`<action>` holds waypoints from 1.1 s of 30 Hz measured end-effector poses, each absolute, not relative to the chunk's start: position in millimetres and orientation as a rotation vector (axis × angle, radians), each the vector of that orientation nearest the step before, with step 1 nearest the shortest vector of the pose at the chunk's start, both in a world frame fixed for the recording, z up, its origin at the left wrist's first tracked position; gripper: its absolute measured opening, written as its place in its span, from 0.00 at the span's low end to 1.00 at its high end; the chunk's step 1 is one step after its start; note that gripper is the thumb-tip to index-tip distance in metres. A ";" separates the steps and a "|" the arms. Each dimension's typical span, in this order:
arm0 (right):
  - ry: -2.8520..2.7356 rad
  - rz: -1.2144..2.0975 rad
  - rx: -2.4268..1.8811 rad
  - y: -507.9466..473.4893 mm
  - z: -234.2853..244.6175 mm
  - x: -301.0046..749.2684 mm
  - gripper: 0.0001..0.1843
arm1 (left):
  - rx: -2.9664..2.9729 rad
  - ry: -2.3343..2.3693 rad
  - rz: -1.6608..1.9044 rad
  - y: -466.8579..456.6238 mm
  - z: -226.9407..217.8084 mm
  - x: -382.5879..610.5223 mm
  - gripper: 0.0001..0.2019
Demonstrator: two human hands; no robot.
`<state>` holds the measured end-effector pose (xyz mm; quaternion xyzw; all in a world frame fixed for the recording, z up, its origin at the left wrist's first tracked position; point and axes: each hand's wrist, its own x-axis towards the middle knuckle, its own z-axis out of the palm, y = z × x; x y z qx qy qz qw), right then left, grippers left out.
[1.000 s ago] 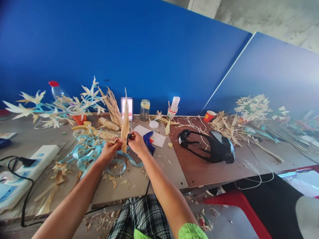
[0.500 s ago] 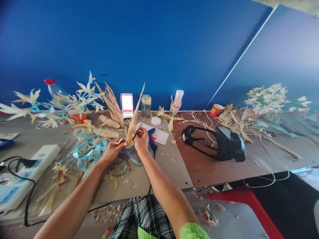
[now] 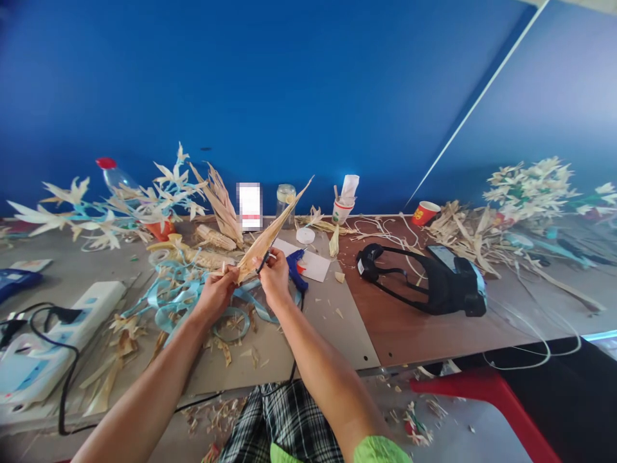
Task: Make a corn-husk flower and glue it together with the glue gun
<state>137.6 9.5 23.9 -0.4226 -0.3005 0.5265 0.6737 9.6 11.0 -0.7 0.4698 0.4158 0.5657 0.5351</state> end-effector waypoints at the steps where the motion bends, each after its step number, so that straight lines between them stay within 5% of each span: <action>1: -0.655 1.188 -0.938 10.2 24.2 139.1 0.24 | 1.127 0.974 1.333 11.1 -1.0 9.0 0.14; 20: -0.601 1.150 -0.999 9.1 23.3 140.2 0.25 | 0.858 0.977 1.396 10.9 3.9 10.2 0.16; 27: -1.065 1.355 -1.044 -3.4 29.5 154.3 0.18 | 0.465 0.840 1.597 14.9 17.3 -6.0 0.16; 33: -1.404 1.497 -1.062 -7.6 29.5 166.8 0.23 | 0.441 0.780 1.606 15.7 19.9 -11.6 0.15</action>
